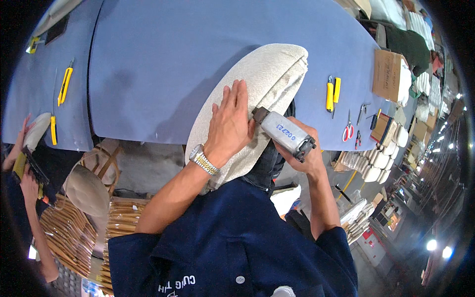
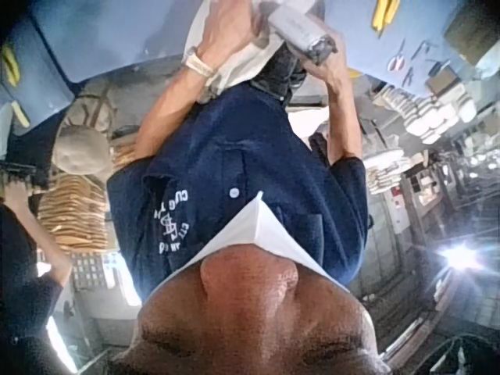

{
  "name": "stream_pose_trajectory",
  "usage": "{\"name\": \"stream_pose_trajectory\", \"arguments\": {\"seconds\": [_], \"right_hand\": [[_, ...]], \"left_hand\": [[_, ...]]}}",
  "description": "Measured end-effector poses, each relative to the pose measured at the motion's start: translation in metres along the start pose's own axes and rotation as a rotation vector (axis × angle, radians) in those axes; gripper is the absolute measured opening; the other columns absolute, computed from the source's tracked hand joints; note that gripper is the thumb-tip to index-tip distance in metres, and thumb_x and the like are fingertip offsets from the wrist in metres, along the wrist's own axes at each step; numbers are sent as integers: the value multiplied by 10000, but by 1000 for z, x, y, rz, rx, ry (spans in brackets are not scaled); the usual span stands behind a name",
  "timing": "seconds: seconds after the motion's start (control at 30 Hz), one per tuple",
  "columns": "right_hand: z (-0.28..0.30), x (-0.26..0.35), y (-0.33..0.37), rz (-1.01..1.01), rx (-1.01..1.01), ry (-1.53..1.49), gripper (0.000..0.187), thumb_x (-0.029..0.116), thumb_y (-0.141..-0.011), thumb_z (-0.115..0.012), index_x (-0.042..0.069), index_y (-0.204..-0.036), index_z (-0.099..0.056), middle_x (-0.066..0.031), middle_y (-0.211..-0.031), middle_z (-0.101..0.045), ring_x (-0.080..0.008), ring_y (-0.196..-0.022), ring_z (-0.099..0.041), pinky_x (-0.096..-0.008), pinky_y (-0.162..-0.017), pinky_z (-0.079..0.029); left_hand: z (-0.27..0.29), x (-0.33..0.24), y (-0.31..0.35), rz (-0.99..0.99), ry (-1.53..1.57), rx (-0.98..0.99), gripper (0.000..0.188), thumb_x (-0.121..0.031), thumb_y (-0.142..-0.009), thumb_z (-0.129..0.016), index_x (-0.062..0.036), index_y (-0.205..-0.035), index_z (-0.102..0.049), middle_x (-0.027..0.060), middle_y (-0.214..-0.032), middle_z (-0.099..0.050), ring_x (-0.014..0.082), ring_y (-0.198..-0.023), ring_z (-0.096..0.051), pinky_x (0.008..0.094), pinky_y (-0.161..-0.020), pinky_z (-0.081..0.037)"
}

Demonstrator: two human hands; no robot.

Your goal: The person covers a cushion with fabric, folds and tucks the edges, and uses a staple gun to secure the fabric to the cushion base. The person then trims excess fabric with a utility knife and places the finished cushion aside.

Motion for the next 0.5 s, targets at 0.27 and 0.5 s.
{"name": "stream_pose_trajectory", "arguments": {"seconds": [0.27,0.5], "right_hand": [[-5,0,3,-35,-55,35,304,70,-783,-777,-1,-1064,-688,-130,-953,-716,-243,-849,-723,-316,-780,-545],[-2,8,10,54,-47,45,294,64,-768,-781,5,-1038,-680,-138,-920,-692,-320,-796,-697,-350,-735,-539]], "left_hand": [[-1,4,-4,-45,28,-47,893,-80,-832,-701,61,-1564,-209,327,-1590,-298,513,-1467,-313,691,-1107,-355],[-1,2,-2,-41,34,-29,908,-40,-803,-690,53,-1567,-210,293,-1612,-286,492,-1482,-303,691,-1117,-341]]}}
Point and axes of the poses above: each hand's wrist, its own y-axis away from the middle knuckle, its own z-axis out of the back of the hand, x = y × z, the point moved 8 cm from there along -y, towards the middle knuckle
